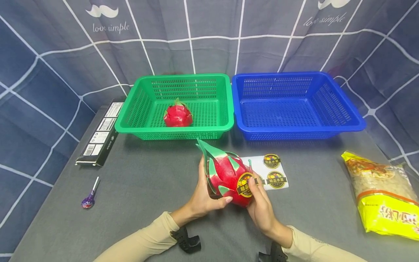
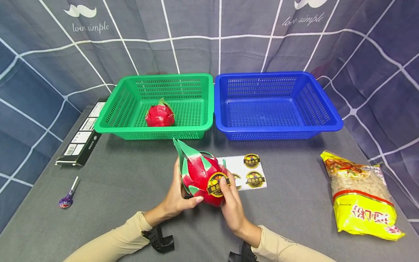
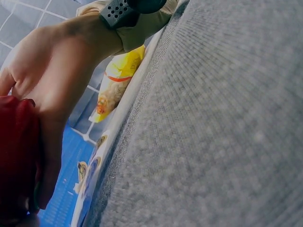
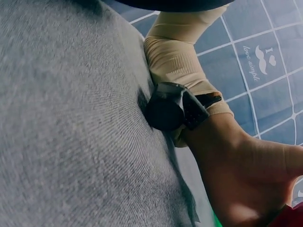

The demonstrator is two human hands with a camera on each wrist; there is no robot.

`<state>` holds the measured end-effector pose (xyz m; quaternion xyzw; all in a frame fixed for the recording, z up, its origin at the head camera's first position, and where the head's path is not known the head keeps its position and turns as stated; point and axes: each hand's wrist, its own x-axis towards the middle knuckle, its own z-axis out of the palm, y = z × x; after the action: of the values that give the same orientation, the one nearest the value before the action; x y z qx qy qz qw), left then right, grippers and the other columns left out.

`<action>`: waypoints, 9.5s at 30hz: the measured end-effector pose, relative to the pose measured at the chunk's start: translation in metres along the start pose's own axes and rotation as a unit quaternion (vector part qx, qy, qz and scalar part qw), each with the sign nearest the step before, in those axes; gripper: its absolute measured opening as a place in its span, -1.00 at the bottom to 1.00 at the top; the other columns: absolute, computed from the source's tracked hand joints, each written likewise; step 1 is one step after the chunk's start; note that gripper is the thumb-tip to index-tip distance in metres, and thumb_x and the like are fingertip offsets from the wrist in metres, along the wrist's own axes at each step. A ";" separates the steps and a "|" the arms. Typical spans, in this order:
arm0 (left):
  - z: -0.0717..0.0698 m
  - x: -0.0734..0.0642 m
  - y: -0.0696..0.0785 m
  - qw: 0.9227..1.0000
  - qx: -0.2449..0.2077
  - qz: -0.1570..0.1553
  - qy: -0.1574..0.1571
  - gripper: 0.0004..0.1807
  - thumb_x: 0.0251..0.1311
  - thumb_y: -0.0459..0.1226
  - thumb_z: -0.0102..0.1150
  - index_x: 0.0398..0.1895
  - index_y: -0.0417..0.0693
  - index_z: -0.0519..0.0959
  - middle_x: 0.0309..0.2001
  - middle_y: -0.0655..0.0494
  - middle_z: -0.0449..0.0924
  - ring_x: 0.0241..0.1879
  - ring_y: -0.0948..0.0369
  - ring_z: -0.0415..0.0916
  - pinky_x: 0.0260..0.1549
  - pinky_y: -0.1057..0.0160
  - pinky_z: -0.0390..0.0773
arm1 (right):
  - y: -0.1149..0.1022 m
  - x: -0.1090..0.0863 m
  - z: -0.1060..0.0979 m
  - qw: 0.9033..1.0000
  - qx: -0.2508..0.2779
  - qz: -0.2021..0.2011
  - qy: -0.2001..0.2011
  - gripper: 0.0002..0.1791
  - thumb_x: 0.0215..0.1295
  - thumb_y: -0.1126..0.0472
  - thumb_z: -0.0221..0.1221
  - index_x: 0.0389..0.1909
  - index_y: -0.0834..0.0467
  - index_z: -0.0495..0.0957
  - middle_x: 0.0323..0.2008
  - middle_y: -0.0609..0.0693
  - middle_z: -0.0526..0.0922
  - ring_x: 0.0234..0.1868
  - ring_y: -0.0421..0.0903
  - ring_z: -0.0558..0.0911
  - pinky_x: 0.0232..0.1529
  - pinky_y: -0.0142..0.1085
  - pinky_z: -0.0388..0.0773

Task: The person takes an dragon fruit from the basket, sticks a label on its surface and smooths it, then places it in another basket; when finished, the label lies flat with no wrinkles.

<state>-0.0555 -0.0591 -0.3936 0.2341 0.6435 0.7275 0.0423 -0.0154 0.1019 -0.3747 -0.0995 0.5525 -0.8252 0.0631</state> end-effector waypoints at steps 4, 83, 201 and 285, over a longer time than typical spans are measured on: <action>0.000 -0.001 0.000 1.000 -0.003 -0.002 -0.003 0.22 -0.22 -0.16 0.36 0.38 0.25 -0.36 0.23 0.05 0.10 0.22 0.07 0.18 -0.03 0.17 0.52 | 0.000 0.000 -0.001 1.000 0.027 0.006 -0.001 -0.60 0.46 0.15 -0.47 0.27 0.06 -0.04 0.12 -0.11 0.22 0.10 -0.29 0.31 0.07 -0.43 0.39; -0.002 0.004 -0.004 0.998 0.052 0.018 0.014 -0.51 0.18 -0.42 0.03 0.17 -0.29 0.19 -0.08 -0.27 0.38 -0.31 0.29 0.50 -0.34 0.41 0.50 | -0.067 0.030 -0.047 0.901 -0.429 0.032 -0.056 0.03 -0.21 0.12 0.43 0.29 -0.27 0.05 0.14 0.07 0.31 0.04 0.10 0.44 -0.19 -0.13 0.60; 0.025 0.110 0.011 0.939 0.326 -0.107 -0.005 -0.09 0.16 0.20 -0.10 0.42 0.19 -0.31 0.42 -0.05 -0.11 0.37 0.06 0.00 0.27 -0.01 0.14 | -0.082 0.211 -0.087 0.857 -0.424 -0.040 0.289 -0.51 0.35 -0.08 -0.15 -0.03 0.22 0.48 0.02 0.16 0.53 0.09 0.03 0.42 0.15 -0.13 0.27; -0.164 0.044 0.011 0.838 0.296 -0.019 0.458 -0.04 0.06 0.11 0.12 0.40 0.04 -0.18 0.40 0.04 -0.18 0.40 0.31 -0.26 0.36 0.33 -0.22 | 0.002 0.257 0.112 0.817 -0.571 -0.010 -0.079 -0.29 0.13 -0.05 0.17 0.30 -0.09 0.14 0.22 0.12 0.19 0.21 0.01 0.22 0.09 -0.10 0.36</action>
<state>-0.1568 -0.1949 -0.3803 -0.1372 0.7784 0.5254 -0.3151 -0.2395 -0.0541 -0.3106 -0.1883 0.9166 -0.3515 0.0304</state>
